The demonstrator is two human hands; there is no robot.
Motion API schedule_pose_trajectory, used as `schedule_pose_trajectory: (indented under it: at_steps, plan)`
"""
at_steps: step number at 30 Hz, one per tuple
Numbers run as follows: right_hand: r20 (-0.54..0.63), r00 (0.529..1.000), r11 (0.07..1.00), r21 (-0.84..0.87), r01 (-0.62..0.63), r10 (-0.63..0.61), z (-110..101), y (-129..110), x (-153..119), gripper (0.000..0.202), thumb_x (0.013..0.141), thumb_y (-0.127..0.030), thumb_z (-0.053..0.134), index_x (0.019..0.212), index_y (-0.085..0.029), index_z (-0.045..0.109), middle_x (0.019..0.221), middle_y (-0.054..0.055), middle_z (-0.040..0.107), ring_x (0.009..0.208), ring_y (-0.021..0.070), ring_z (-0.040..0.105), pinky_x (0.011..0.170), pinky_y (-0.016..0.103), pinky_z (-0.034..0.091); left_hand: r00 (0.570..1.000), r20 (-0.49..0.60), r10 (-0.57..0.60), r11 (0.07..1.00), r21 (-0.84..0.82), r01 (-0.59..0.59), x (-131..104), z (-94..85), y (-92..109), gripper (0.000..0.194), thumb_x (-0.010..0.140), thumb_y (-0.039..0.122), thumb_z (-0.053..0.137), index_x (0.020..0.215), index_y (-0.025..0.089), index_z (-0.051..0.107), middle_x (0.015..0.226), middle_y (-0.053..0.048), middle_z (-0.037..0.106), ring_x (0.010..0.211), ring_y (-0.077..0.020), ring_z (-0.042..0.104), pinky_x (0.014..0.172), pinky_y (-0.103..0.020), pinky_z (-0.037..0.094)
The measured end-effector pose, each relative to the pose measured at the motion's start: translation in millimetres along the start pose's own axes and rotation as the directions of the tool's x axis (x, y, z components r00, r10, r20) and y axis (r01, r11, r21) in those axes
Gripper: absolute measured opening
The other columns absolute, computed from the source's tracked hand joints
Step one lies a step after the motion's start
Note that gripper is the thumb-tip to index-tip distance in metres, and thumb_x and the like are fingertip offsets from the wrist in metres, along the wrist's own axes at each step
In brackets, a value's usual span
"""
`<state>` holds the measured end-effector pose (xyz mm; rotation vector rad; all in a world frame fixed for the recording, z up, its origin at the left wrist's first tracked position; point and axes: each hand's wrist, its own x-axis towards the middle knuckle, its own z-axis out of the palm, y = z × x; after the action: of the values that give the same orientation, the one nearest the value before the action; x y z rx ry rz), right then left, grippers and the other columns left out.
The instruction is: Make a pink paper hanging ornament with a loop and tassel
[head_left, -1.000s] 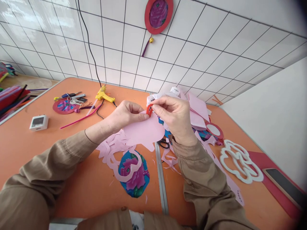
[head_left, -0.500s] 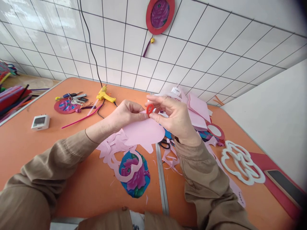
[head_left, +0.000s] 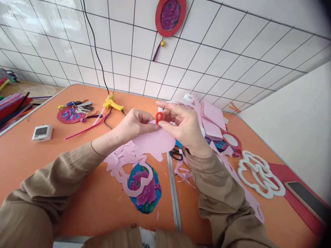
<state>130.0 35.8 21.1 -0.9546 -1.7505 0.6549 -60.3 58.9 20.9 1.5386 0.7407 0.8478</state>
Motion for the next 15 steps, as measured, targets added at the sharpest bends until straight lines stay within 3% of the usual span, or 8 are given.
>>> schedule_pose_trajectory:
  at_steps: [7, 15]
  plan:
    - [0.010, 1.000, 0.998, 0.061, -0.010, 0.009, -4.0, -1.5, 0.7, 0.036, 0.088, -0.024, 0.070, 0.124, -0.020, 0.077, 0.091, 0.004, 0.078, 0.082, 0.0186, 0.071, 0.072, 0.036, 0.060, 0.998, -0.056, -0.035, 0.995, -0.092, 0.030, 0.6, 1.0, 6.9, 0.035, 0.062, 0.035, 0.088, 0.055, 0.015, 0.060, 0.050, 0.005, 0.050, 0.044, -0.0048, 0.041, 0.041, -0.020, 0.027]
    - [0.000, 1.000, 0.999, 0.047, -0.023, 0.023, -0.6, -3.6, -0.1, 0.035, 0.086, -0.023, 0.071, 0.119, -0.019, 0.080, 0.091, 0.005, 0.079, 0.084, 0.0189, 0.073, 0.078, 0.037, 0.062, 0.998, -0.067, -0.006, 1.000, -0.027, 0.004, 0.6, -0.3, 6.1, 0.030, 0.062, 0.034, 0.081, 0.055, 0.015, 0.059, 0.051, 0.004, 0.048, 0.047, -0.0053, 0.040, 0.045, -0.021, 0.026]
